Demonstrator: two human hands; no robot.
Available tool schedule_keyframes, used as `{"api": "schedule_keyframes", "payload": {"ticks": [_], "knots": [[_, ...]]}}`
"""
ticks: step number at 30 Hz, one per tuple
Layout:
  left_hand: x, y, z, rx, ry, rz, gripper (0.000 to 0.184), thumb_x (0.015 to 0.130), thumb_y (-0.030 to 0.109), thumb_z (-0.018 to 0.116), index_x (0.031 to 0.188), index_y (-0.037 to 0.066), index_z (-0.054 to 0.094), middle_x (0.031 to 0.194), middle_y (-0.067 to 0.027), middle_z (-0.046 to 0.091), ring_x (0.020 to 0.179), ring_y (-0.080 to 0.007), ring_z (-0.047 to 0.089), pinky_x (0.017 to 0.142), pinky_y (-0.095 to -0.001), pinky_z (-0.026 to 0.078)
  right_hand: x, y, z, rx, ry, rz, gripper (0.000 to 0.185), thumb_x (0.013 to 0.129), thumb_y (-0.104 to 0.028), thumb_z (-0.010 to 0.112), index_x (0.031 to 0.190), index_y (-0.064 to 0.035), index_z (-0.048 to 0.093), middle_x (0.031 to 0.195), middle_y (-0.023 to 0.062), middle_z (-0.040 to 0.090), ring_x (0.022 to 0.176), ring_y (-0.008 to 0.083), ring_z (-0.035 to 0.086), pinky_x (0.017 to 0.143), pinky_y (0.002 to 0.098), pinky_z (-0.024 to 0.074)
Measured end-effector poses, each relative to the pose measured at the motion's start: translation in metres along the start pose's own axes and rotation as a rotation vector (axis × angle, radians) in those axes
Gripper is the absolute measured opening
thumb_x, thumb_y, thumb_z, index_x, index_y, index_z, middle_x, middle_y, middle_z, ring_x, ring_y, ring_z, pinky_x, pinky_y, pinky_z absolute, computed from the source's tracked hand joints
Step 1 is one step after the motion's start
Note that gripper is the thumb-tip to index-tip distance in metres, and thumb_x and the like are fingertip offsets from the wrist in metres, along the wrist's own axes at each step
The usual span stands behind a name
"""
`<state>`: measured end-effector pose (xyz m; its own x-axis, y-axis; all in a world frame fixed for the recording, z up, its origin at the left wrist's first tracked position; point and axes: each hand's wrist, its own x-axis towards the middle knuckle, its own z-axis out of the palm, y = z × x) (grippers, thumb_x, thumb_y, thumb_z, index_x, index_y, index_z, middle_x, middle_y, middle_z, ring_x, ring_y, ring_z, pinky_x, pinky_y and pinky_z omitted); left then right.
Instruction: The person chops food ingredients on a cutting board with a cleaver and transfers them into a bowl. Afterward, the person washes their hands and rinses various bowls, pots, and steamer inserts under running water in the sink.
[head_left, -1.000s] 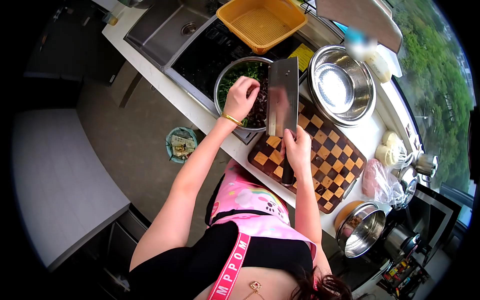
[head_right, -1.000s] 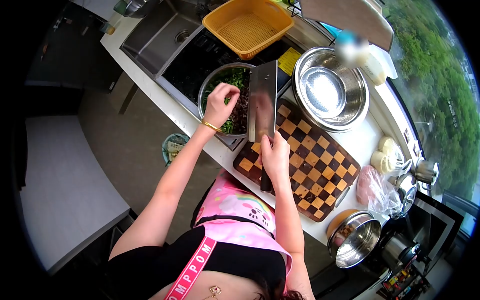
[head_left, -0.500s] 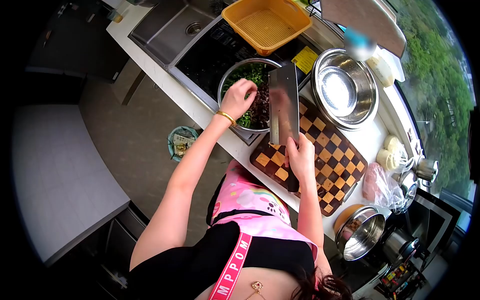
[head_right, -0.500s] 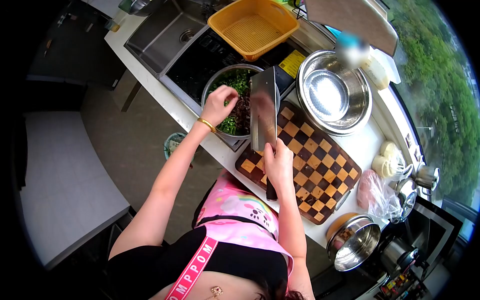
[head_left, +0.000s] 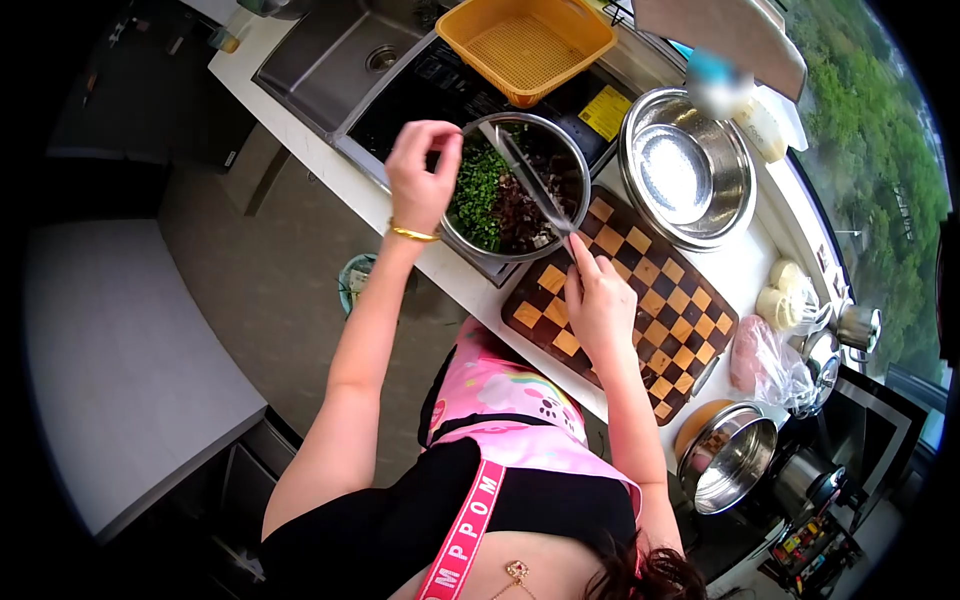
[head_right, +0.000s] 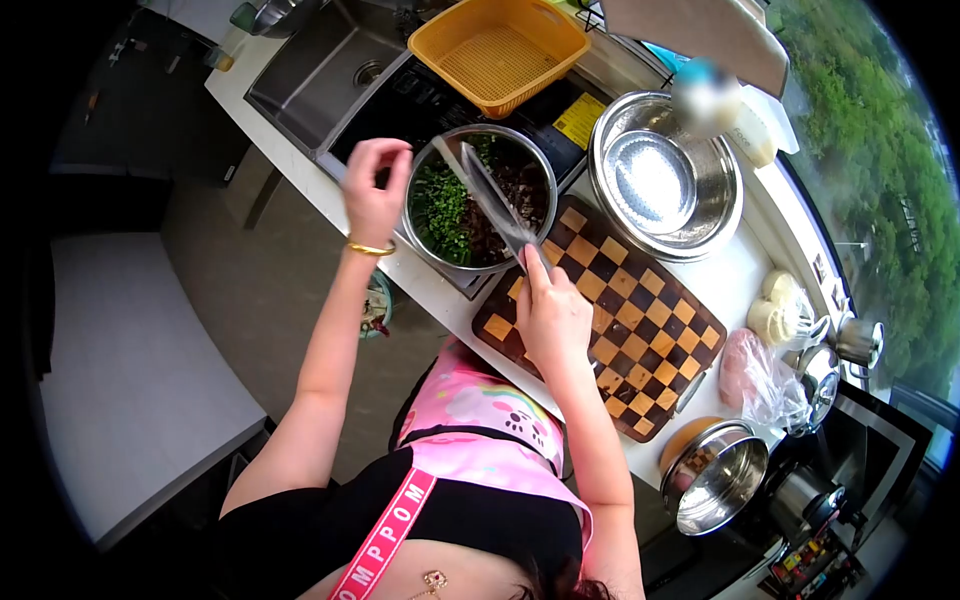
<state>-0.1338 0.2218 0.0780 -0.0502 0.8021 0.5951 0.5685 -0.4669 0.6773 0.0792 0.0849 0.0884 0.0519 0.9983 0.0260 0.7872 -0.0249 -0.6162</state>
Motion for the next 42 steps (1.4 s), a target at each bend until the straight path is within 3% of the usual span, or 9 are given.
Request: {"api": "schedule_keyframes", "payload": {"ticks": [8,15,23,27,32,37,38,41,42], "knots": [[-0.011,-0.022,-0.012,0.036,-0.838,-0.162,0.016,0.076,0.006,0.068,0.088,-0.001,0.061,0.083,-0.0091,0.061,0.071,-0.0167,0.062,0.066,-0.0281,0.052,0.005,0.030,0.013,-0.417,0.007,-0.327,0.051,0.071,-0.002,0.060,0.118,-0.0218,0.060,0.077,0.0055,0.050,0.072,0.0209,0.053,0.062,0.0327,0.0423],[-0.028,-0.004,0.046,-0.360,-1.051,-0.372,0.013,0.075,0.007,0.069,0.084,0.000,0.062,0.079,-0.0069,0.066,0.072,-0.0117,0.064,0.067,-0.0256,0.052,0.005,0.026,0.015,-0.409,-0.038,-0.406,0.055,0.068,-0.002,0.058,0.120,-0.0216,0.059,0.078,0.0052,0.049,0.073,0.0207,0.052,0.063,0.0324,0.0422],[-0.013,-0.020,0.066,-0.171,-0.580,-0.242,0.009,0.080,0.003,0.063,0.088,-0.001,0.060,0.082,-0.0082,0.062,0.072,-0.0157,0.064,0.068,-0.0258,0.054,-0.002,0.026,0.021,-0.395,-0.025,-0.403,0.052,0.068,-0.004,0.060,0.117,-0.0221,0.062,0.074,0.0035,0.048,0.070,0.0195,0.052,0.061,0.0322,0.0422],[-0.018,-0.001,0.058,-0.849,-1.288,-0.922,0.017,0.092,0.019,0.057,0.100,0.003,0.058,0.093,-0.0090,0.062,0.082,-0.0122,0.063,0.074,-0.0232,0.052,-0.004,0.025,0.019,-0.397,-0.052,-0.439,0.046,0.072,-0.007,0.055,0.117,-0.0156,0.061,0.078,0.0048,0.049,0.075,0.0199,0.052,0.067,0.0316,0.0430],[-0.020,-0.003,0.077,-0.093,-0.724,-0.173,0.013,0.087,0.010,0.060,0.097,0.001,0.058,0.091,-0.0033,0.059,0.089,-0.0116,0.059,0.076,-0.0255,0.049,-0.007,0.025,0.024,-0.371,-0.046,-0.427,0.046,0.072,-0.007,0.055,0.116,-0.0160,0.061,0.078,0.0045,0.049,0.075,0.0195,0.051,0.065,0.0305,0.0416],[-0.003,0.000,0.044,-0.625,-1.343,-0.916,0.020,0.097,0.022,0.047,0.102,0.004,0.053,0.086,-0.0051,0.060,0.083,-0.0132,0.063,0.073,-0.0249,0.053,-0.014,0.027,0.024,-0.310,0.024,-0.381,0.044,0.072,-0.007,0.054,0.114,-0.0207,0.062,0.073,0.0028,0.048,0.072,0.0192,0.052,0.065,0.0314,0.0423],[-0.014,-0.010,0.046,-0.562,-1.232,-0.862,0.022,0.094,0.022,0.053,0.103,0.001,0.054,0.085,-0.0062,0.062,0.080,-0.0142,0.065,0.069,-0.0243,0.053,-0.016,0.027,0.022,-0.298,0.046,-0.374,0.043,0.073,-0.008,0.054,0.114,-0.0204,0.061,0.074,0.0027,0.048,0.072,0.0191,0.052,0.064,0.0314,0.0416],[-0.021,-0.015,0.042,0.328,-0.522,0.153,0.039,0.081,0.011,0.065,0.116,0.003,0.051,0.124,-0.0190,0.044,0.118,-0.0323,0.044,0.098,-0.0386,0.037,-0.028,0.033,0.021,-0.308,0.080,-0.340,0.045,0.072,-0.007,0.055,0.115,-0.0198,0.061,0.074,0.0030,0.049,0.072,0.0194,0.052,0.063,0.0313,0.0409],[-0.013,0.008,0.038,0.346,-0.431,0.185,0.042,0.081,0.010,0.064,0.120,0.003,0.050,0.129,-0.0176,0.040,0.120,-0.0337,0.041,0.100,-0.0395,0.034,-0.033,0.035,0.018,-0.308,0.094,-0.327,0.045,0.072,-0.007,0.055,0.115,-0.0196,0.061,0.075,0.0030,0.049,0.072,0.0195,0.052,0.063,0.0313,0.0411]]}}
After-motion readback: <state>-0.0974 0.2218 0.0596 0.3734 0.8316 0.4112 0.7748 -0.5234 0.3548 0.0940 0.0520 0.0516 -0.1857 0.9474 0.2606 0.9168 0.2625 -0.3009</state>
